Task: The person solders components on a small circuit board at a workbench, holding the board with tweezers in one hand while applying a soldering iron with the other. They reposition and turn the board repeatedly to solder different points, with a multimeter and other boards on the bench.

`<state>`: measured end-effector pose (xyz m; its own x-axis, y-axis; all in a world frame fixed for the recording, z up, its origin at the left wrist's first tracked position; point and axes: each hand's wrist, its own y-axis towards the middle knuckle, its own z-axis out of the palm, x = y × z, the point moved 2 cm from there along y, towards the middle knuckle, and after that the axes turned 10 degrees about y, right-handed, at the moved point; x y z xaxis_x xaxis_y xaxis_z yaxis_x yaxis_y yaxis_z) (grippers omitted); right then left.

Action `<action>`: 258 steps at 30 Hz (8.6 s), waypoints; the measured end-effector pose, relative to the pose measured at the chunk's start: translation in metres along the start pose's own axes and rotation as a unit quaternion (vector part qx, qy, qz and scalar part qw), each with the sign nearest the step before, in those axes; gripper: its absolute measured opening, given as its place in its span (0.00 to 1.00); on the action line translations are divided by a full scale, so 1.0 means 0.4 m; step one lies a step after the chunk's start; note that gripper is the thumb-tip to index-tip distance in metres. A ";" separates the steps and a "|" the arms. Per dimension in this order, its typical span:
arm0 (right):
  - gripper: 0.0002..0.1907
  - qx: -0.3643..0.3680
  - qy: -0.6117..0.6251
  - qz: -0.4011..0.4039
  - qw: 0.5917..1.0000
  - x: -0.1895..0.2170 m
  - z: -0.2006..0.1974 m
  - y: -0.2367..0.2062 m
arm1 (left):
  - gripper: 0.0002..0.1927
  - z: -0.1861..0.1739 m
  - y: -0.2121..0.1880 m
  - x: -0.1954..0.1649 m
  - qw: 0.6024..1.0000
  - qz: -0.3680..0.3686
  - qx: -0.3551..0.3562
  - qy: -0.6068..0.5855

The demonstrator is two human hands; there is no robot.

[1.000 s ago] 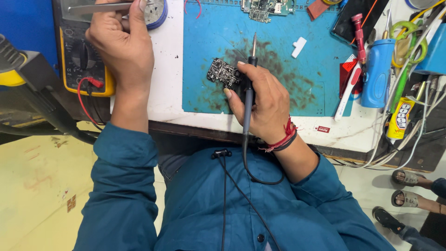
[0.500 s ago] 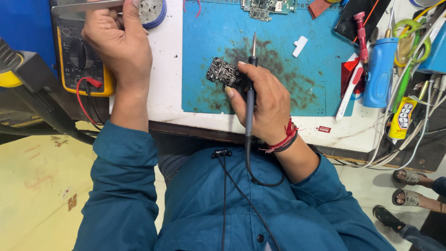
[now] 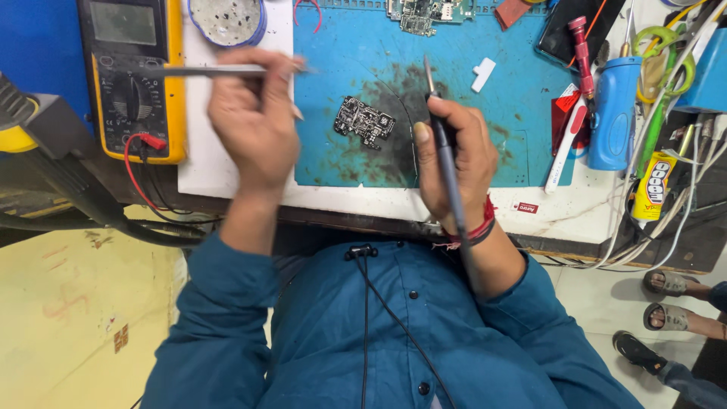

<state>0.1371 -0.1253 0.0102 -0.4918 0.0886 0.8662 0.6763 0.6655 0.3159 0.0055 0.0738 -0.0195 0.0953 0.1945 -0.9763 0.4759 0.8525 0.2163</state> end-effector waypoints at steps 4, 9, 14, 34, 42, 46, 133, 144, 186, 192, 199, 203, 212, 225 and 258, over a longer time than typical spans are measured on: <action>0.08 0.016 0.008 -0.037 0.999 0.007 -0.044 -0.003 | 0.05 0.065 -0.087 -0.030 0.996 -0.069 0.053 -0.003; 0.07 0.032 0.057 -0.012 0.998 0.006 -0.047 -0.010 | 0.04 0.083 -0.116 -0.061 0.992 0.003 0.078 0.097; 0.07 0.033 0.051 -0.004 0.998 0.003 -0.040 -0.007 | 0.04 0.089 -0.109 -0.070 0.991 -0.001 0.090 0.101; 0.05 0.060 0.046 -0.004 0.997 0.010 -0.038 0.003 | 0.03 0.098 -0.107 -0.074 0.986 -0.006 0.113 0.119; 0.06 0.061 0.049 0.000 0.997 0.009 -0.037 0.002 | 0.03 0.097 -0.107 -0.075 0.984 0.003 0.116 0.132; 0.06 0.061 0.048 0.001 0.997 0.010 -0.037 0.001 | 0.04 0.100 -0.107 -0.073 0.983 -0.002 0.121 0.136; 0.05 0.073 0.034 0.003 0.997 0.018 -0.033 0.010 | 0.05 0.101 -0.100 -0.079 0.971 0.051 0.144 0.186; 0.06 0.080 0.028 0.000 0.996 0.018 -0.034 0.012 | 0.05 0.101 -0.100 -0.078 0.970 0.057 0.144 0.188; 0.20 0.166 -0.127 -0.105 0.972 0.065 0.015 0.034 | 0.05 0.104 -0.112 -0.086 0.980 -0.003 0.078 0.183; 0.20 0.152 -0.097 -0.095 0.979 0.045 0.004 0.023 | 0.05 0.103 -0.114 -0.091 0.980 -0.006 0.077 0.182; 0.21 0.029 0.050 -0.021 0.998 -0.008 -0.012 -0.009 | 0.05 0.098 -0.109 -0.084 0.990 -0.011 0.096 0.099; 0.11 0.016 -0.032 -0.045 0.998 -0.012 -0.045 -0.012 | 0.03 0.099 -0.109 -0.080 0.988 -0.012 0.113 0.100; 0.06 0.055 0.011 -0.066 0.996 0.008 -0.051 -0.001 | 0.04 0.103 -0.104 -0.089 0.976 0.015 0.138 0.169; 0.05 0.077 0.016 -0.053 0.995 0.016 -0.036 0.008 | 0.05 0.104 -0.100 -0.090 0.975 0.027 0.137 0.174; 0.06 0.071 0.004 -0.043 0.997 0.012 -0.037 0.004 | 0.05 0.108 -0.101 -0.090 0.973 0.020 0.139 0.184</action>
<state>0.1439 -0.1346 0.0207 -0.5402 0.0205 0.8413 0.5473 0.7680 0.3327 0.0204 0.0114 0.0064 -0.1762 0.4289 -0.8860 0.7014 0.6862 0.1927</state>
